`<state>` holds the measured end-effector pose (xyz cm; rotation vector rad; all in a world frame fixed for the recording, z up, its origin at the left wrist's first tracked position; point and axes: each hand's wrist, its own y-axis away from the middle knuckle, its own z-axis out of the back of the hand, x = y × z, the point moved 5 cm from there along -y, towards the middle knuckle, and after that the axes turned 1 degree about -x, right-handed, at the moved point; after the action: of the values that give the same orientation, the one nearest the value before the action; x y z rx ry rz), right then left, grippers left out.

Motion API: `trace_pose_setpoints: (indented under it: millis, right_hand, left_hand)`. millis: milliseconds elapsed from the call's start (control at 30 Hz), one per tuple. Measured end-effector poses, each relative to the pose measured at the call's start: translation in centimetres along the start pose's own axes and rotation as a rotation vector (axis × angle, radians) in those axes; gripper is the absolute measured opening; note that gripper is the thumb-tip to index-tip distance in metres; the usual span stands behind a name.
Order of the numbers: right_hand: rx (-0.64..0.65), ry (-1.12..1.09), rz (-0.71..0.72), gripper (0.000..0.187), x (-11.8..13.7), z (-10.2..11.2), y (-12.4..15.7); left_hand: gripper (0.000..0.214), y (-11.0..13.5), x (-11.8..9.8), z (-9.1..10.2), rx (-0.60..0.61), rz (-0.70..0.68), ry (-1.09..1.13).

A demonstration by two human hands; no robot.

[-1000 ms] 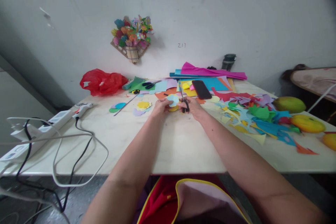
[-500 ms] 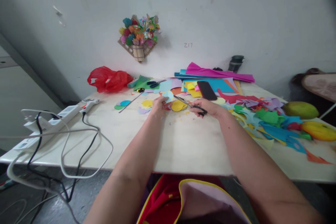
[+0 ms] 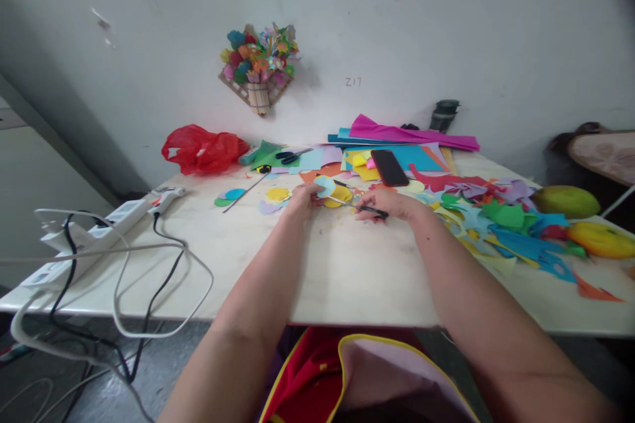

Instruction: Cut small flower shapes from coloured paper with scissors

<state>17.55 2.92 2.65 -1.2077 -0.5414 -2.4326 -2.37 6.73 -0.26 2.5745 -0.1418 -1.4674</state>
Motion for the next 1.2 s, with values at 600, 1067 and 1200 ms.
trace_pose_setpoints:
  millis: [600,1067,1200]
  right_hand:
    - [-0.015,-0.083,-0.004,0.036,0.2,-0.6,-0.2]
    - [-0.054,-0.111,-0.025,0.036,0.8,-0.7,0.1]
    - [-0.064,-0.102,-0.025,0.037,0.7,-0.7,-0.1]
  left_hand:
    - [0.013,1.2,-0.5,-0.8,-0.022,-0.008,-0.097]
    - [0.021,0.8,-0.1,-0.8,-0.007,0.043,0.002]
    - [0.024,0.9,-0.1,-0.9,-0.026,0.047,0.000]
